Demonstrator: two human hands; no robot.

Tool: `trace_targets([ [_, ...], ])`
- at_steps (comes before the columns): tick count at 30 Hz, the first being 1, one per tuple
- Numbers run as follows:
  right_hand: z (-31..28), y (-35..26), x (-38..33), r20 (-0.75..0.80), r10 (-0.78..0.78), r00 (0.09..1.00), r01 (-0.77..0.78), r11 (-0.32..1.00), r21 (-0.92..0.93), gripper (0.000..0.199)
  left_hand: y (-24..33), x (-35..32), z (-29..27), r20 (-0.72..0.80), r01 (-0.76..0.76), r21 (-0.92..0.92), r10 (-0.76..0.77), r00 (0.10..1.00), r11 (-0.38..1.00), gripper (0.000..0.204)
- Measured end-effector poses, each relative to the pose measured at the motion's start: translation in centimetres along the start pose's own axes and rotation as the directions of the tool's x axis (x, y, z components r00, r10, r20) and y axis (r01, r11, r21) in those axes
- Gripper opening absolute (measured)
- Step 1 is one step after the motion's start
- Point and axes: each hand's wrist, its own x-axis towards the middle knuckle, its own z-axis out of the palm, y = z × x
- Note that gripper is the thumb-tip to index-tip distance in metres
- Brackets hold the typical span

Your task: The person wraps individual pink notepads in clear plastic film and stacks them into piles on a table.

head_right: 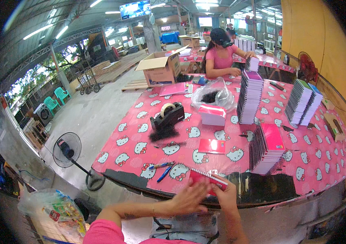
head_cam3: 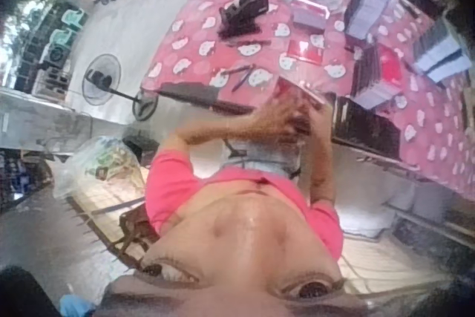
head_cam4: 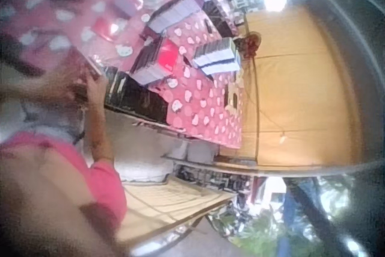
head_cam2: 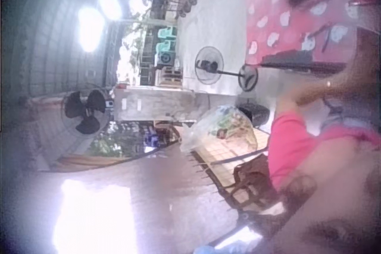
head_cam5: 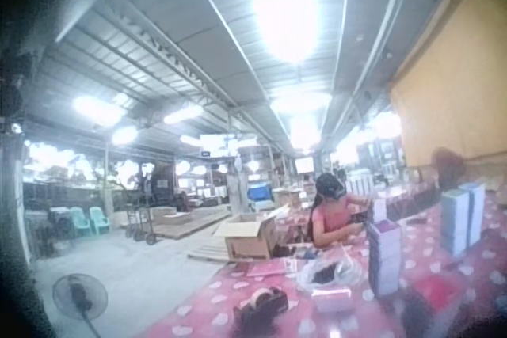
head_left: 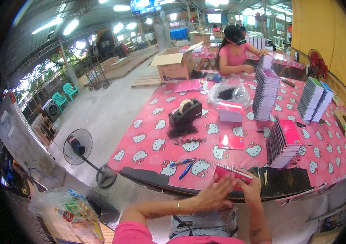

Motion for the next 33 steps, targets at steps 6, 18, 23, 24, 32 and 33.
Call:
trace_targets([
  [6, 1.2, 0.5, 0.0, 0.070, 0.007, 0.998, -0.007, 1.000, -0.001, 0.039, -4.0, 6.6, -3.9, -0.125, 0.217, 0.277, -0.189, 0.974, 0.936, 0.095],
  [18, -1.8, 1.1, 1.1, -0.018, -0.070, 0.997, 0.066, 0.986, -0.151, 0.045, -0.3, 2.1, 0.8, -0.030, -0.071, -0.094, 0.069, 0.997, 0.993, 0.087],
  [23, -2.9, 4.8, 2.5, 0.085, -0.116, 0.990, 0.135, 0.952, -0.275, 0.044, -1.7, 6.8, -1.5, 0.120, 0.103, 0.062, -0.110, 0.987, 0.993, 0.087],
  [24, -3.4, 5.6, 2.7, 0.039, -0.056, 0.998, 0.063, 0.972, -0.224, 0.042, -1.9, 6.6, -0.5, 0.016, 0.069, 0.053, -0.070, 0.997, 0.996, 0.087],
  [32, -4.0, 5.1, 2.3, 0.089, 0.018, 0.996, -0.003, 0.986, -0.168, 0.034, -1.9, 7.4, -1.1, -0.184, 0.062, -0.160, -0.092, 0.979, 0.985, 0.038],
  [33, -4.1, 5.0, 2.3, 0.104, 0.032, 0.994, -0.009, 0.976, -0.220, 0.034, -2.3, 7.5, -0.8, -0.173, 0.041, -0.182, -0.073, 0.982, 0.982, 0.033],
])
